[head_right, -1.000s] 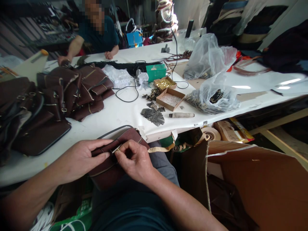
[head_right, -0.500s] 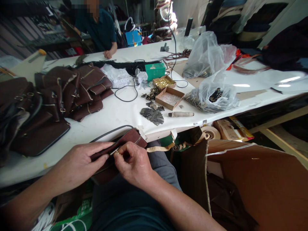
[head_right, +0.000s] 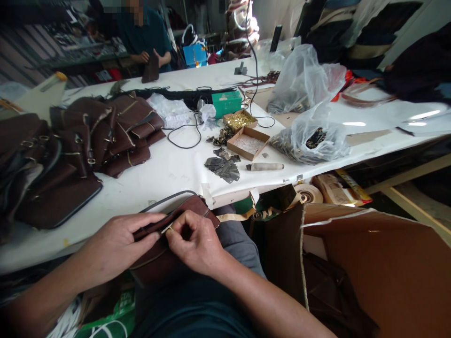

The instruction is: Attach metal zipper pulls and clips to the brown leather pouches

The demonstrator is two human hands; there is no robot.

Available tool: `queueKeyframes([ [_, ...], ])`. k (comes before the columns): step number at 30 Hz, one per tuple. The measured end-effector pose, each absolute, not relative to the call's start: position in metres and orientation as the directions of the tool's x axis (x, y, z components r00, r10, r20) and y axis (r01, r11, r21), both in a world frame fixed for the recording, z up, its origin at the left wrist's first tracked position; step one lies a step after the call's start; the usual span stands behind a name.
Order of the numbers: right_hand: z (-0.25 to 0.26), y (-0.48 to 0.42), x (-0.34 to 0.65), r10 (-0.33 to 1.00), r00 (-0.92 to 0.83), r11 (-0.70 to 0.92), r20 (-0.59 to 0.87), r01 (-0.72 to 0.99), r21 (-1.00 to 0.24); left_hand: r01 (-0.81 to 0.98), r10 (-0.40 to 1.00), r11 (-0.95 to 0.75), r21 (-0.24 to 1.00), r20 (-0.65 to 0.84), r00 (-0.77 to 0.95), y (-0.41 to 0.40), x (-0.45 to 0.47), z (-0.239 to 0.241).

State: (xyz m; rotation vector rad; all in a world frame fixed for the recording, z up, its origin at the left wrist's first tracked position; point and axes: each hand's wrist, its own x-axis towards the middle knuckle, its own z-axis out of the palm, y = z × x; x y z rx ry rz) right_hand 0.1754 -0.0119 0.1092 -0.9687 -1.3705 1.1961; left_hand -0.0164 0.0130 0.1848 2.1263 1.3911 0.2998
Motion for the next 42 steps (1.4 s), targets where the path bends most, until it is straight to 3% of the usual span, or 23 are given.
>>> queueKeyframes([
  [5,0.11,-0.011,0.176,0.973,-0.147,0.165,0.177,-0.089,-0.982,0.758,0.896,-0.34,0.556,-0.052,0.44,0.01,-0.016,0.185],
  [14,0.111,-0.005,0.184,0.939,-0.26,0.225,0.226,-0.035,-0.974,0.764,0.876,-0.388,0.516,-0.052,0.48,0.009,-0.019,0.186],
  [24,0.112,-0.001,0.191,0.885,-0.37,0.269,0.283,-0.09,-0.959,0.754,0.87,-0.42,0.506,-0.013,0.493,0.009,-0.019,0.185],
  [30,0.111,0.0,0.196,0.856,-0.366,0.382,0.364,-0.024,-0.924,0.737,0.859,-0.432,0.519,-0.01,0.511,0.009,-0.018,0.188],
  [42,0.112,0.001,0.197,0.808,-0.414,0.455,0.419,-0.013,-0.89,0.736,0.836,-0.472,0.486,-0.02,0.549,0.008,-0.019,0.187],
])
